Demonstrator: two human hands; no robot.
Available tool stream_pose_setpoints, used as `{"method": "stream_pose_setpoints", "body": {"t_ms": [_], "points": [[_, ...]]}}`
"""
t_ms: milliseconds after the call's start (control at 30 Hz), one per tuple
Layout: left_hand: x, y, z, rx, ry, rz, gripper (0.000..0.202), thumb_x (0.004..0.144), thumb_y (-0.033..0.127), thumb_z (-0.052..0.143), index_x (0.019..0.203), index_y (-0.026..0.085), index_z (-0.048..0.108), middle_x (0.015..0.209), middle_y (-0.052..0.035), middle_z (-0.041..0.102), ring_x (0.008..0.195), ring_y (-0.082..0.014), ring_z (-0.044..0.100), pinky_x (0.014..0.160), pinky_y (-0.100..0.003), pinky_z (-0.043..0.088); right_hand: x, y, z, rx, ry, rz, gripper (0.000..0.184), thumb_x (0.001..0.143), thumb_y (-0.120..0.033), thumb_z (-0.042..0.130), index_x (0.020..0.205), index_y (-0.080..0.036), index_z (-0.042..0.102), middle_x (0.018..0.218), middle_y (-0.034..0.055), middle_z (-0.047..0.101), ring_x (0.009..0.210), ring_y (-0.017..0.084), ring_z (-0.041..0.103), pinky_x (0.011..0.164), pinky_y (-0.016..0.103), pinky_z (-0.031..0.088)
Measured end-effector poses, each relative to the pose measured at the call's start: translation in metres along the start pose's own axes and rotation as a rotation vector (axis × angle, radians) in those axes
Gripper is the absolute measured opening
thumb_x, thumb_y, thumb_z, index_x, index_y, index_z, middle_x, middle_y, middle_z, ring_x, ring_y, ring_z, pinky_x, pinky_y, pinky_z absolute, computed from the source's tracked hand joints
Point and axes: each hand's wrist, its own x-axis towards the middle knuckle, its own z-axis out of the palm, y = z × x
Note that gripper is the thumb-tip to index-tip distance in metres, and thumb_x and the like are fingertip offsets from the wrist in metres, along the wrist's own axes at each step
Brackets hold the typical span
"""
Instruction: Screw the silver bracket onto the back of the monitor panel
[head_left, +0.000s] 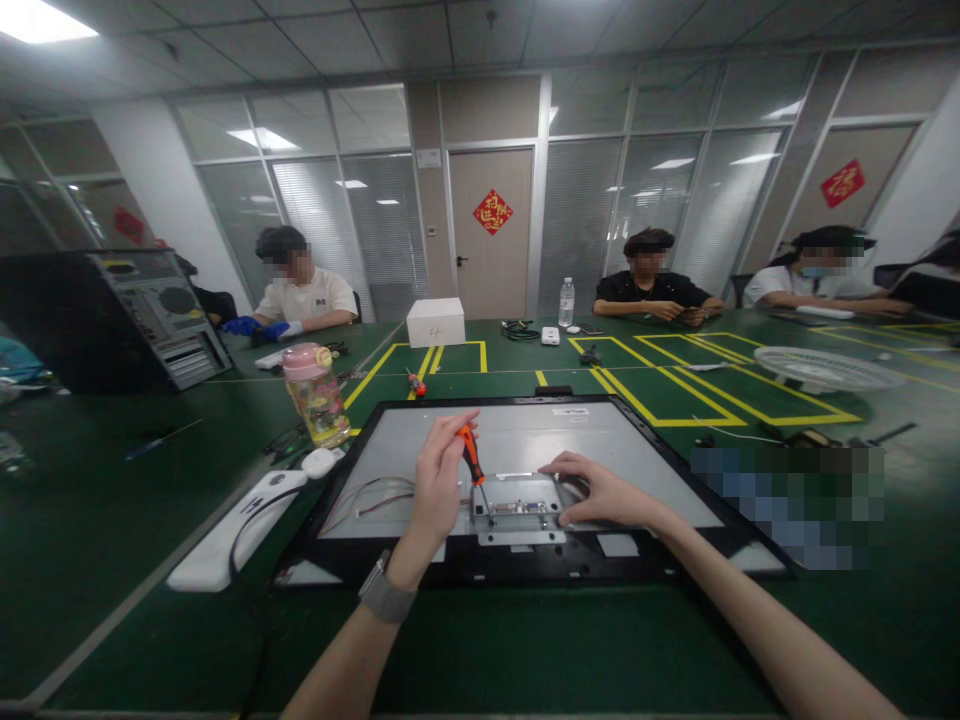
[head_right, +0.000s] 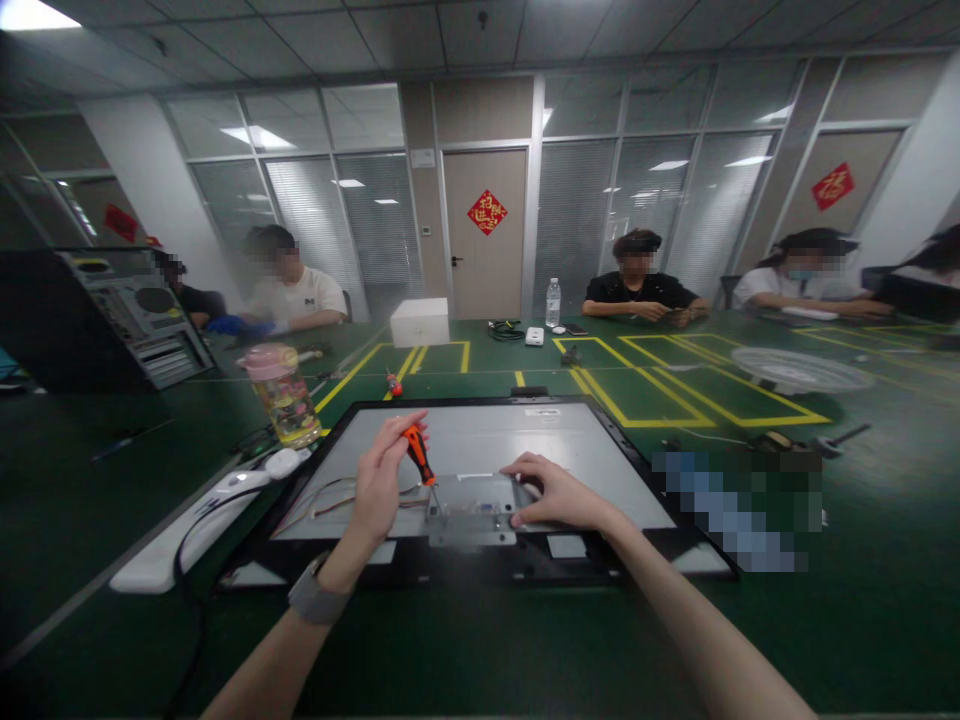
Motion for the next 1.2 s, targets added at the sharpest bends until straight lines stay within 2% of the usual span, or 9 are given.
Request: {"method": "stream_pose_setpoints", "body": {"t_ms": [167, 367, 500, 633, 700, 867, 1000, 1100, 1200], "points": [[-0.001, 0.001, 0.001, -0.03, -0.084, -0.003, 0.03, 0.096, 0.031, 0.049, 0.118, 0.022, 0.068, 0.1, -0.0055, 0.064, 0.087, -0.0181, 0.064, 0.08, -0.029, 0.049, -0.001, -0.002, -0.001, -0.054, 0.009, -0.008, 0.071, 0.067, -0.051, 0.082, 0.129, -0.022, 0.064, 0.118, 0.0093, 0.057, 0.111, 0.031, 0.057, 0.099, 0.043, 0.045], [0.002, 0.0, 0.0, 0.061, -0.023, 0.068, 0.02, 0.091, 0.028, 0.057, 0.102, 0.022, 0.073, 0.086, -0.0022, 0.059, 0.08, -0.0165, 0.056, 0.074, -0.027, 0.045, -0.001, 0.001, -0.001, -0.027, 0.002, -0.019, 0.069, 0.067, -0.05, 0.082, 0.128, -0.023, 0.064, 0.118, 0.0086, 0.057, 0.112, 0.031, 0.056, 0.1, 0.044, 0.044], [0.003, 0.001, -0.002, 0.019, -0.025, 0.008, 0.029, 0.095, 0.029, 0.046, 0.106, 0.021, 0.072, 0.099, -0.0048, 0.064, 0.091, -0.0191, 0.06, 0.083, -0.031, 0.046, -0.001, 0.001, 0.0, -0.008, 0.005, -0.019, 0.068, 0.067, -0.048, 0.083, 0.128, -0.023, 0.064, 0.118, 0.0084, 0.056, 0.11, 0.03, 0.057, 0.098, 0.043, 0.046], [0.002, 0.001, 0.0, -0.054, -0.063, -0.05, 0.031, 0.095, 0.033, 0.049, 0.116, 0.02, 0.068, 0.107, -0.0072, 0.068, 0.096, -0.0203, 0.064, 0.088, -0.033, 0.048, -0.001, 0.001, 0.0, -0.002, 0.008, -0.025, 0.067, 0.067, -0.045, 0.083, 0.127, -0.021, 0.064, 0.117, 0.009, 0.056, 0.11, 0.03, 0.057, 0.099, 0.044, 0.045], [0.002, -0.001, 0.001, -0.058, -0.078, -0.058, 0.031, 0.095, 0.034, 0.052, 0.117, 0.019, 0.067, 0.104, -0.0073, 0.068, 0.095, -0.02, 0.065, 0.088, -0.032, 0.05, -0.001, 0.002, 0.0, 0.002, 0.012, -0.031, 0.067, 0.067, -0.045, 0.083, 0.126, -0.021, 0.064, 0.116, 0.009, 0.055, 0.11, 0.029, 0.057, 0.098, 0.043, 0.045], [0.003, -0.004, 0.002, 0.021, -0.002, 0.018, 0.022, 0.087, 0.03, 0.062, 0.104, 0.02, 0.072, 0.091, -0.0034, 0.065, 0.086, -0.0169, 0.062, 0.08, -0.027, 0.05, 0.0, 0.007, 0.002, 0.024, 0.016, -0.041, 0.068, 0.067, -0.048, 0.083, 0.126, -0.021, 0.064, 0.116, 0.0084, 0.055, 0.109, 0.029, 0.057, 0.098, 0.043, 0.045], [0.004, -0.003, 0.0, -0.068, 0.002, -0.07, 0.03, 0.093, 0.033, 0.05, 0.107, 0.018, 0.072, 0.102, -0.0069, 0.069, 0.092, -0.0195, 0.065, 0.085, -0.031, 0.05, 0.001, 0.009, 0.002, 0.017, 0.012, -0.042, 0.068, 0.067, -0.048, 0.083, 0.127, -0.022, 0.063, 0.116, 0.0083, 0.055, 0.109, 0.028, 0.057, 0.097, 0.042, 0.046], [0.005, 0.0, -0.001, -0.11, -0.018, -0.138, 0.032, 0.091, 0.037, 0.053, 0.109, 0.017, 0.071, 0.094, -0.0066, 0.07, 0.082, -0.0187, 0.066, 0.082, -0.032, 0.052, 0.001, 0.008, 0.002, 0.014, 0.009, -0.042, 0.067, 0.067, -0.049, 0.082, 0.126, -0.023, 0.063, 0.117, 0.0078, 0.055, 0.109, 0.028, 0.057, 0.097, 0.041, 0.046], [0.006, 0.0, -0.002, -0.061, 0.006, -0.089, 0.026, 0.085, 0.035, 0.062, 0.102, 0.019, 0.074, 0.085, -0.0028, 0.064, 0.076, -0.0157, 0.062, 0.076, -0.027, 0.052, 0.0, 0.007, 0.001, 0.013, 0.01, -0.042, 0.067, 0.067, -0.05, 0.082, 0.126, -0.023, 0.064, 0.116, 0.0079, 0.056, 0.109, 0.028, 0.057, 0.098, 0.042, 0.045]]}}
